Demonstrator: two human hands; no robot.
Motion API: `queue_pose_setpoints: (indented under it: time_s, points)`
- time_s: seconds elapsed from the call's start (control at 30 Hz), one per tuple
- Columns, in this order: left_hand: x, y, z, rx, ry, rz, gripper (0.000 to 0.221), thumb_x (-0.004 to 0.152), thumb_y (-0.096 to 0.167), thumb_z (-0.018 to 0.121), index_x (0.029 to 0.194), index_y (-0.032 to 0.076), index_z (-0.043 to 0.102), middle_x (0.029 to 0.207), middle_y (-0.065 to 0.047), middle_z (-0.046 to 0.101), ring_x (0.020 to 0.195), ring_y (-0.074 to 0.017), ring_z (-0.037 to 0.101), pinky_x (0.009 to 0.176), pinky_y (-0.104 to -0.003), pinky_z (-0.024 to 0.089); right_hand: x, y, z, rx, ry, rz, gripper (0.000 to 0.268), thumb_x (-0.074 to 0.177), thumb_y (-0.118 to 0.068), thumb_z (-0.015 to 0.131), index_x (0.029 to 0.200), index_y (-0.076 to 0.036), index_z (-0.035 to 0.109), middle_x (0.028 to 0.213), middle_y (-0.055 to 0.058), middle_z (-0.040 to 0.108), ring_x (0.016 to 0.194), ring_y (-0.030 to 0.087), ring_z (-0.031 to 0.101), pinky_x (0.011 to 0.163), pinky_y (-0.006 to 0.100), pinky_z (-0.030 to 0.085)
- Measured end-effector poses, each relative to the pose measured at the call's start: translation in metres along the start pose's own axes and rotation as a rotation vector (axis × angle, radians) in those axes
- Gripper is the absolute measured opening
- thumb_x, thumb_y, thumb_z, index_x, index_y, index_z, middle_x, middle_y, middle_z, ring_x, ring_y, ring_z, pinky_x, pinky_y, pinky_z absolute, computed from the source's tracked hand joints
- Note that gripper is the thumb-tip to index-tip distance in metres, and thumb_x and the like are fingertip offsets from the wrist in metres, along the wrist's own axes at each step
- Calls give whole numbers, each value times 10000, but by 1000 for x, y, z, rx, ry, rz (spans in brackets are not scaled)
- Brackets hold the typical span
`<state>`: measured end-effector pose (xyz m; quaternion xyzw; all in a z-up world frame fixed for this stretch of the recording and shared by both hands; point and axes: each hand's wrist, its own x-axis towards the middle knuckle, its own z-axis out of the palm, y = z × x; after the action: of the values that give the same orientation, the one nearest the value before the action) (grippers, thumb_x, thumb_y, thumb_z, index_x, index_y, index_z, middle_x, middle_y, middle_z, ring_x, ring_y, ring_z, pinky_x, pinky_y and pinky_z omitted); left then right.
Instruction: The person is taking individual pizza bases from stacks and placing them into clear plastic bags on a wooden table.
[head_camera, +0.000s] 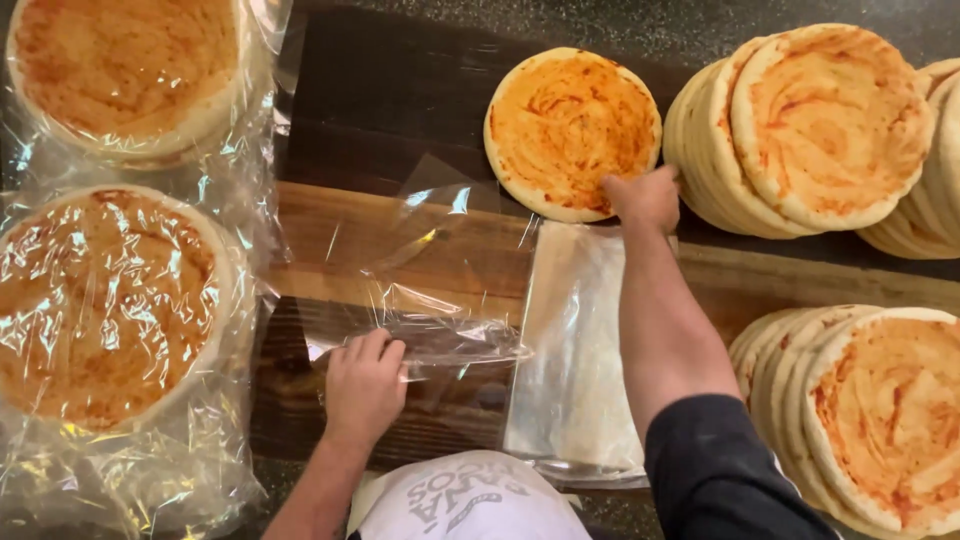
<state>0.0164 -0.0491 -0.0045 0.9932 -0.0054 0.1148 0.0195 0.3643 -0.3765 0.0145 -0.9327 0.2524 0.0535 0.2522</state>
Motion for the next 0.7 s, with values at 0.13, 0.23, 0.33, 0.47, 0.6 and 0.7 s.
queue_pose_setpoints:
  time_s: [0.13,0.23,0.33,0.47,0.6,0.7]
  points:
    - [6,18,-28,-169,-50,-22,254,869,311,699,1103,215,707,1090,9,693,1052,-204,662,869,-383,491,-2,-33,-9,83,-53,204,923,687,-413,958,1383,-85,449,1327,144,636,1215,313,653,1024,484,520]
    - [10,16,-21,-302,-113,-53,207,905,227,677,1103,195,730,1054,19,760,983,-188,702,827,-396,489,-5,-48,-23,469,-99,277,600,743,-101,809,1288,-101,561,1269,83,692,1160,246,682,952,374,585]
    - [23,13,-17,-398,-171,-123,105,927,213,626,1008,201,691,899,0,741,817,-250,692,683,-442,493,-50,-79,-73,771,-128,74,490,788,82,666,1239,-100,611,1216,89,705,1121,251,733,890,366,692]
    - [62,0,-11,-439,-491,-296,157,982,302,515,1003,221,647,761,-159,714,713,-427,666,636,-550,487,-81,-58,-133,753,-93,-778,226,854,36,667,1034,-79,594,924,-1,536,822,110,503,641,254,418]
    - [87,-10,3,-484,-598,-325,332,1034,371,442,943,137,660,885,-175,734,824,-457,674,736,-547,507,-116,19,-226,458,-81,-994,345,961,40,866,1228,40,647,1066,94,545,965,177,511,820,295,410]
    - [102,-11,-18,-565,-590,-332,296,977,347,459,943,199,714,945,-111,755,901,-427,670,760,-531,485,-117,90,-243,836,-454,-776,497,884,-56,618,1319,-243,468,1367,20,586,1283,190,624,1242,471,597]
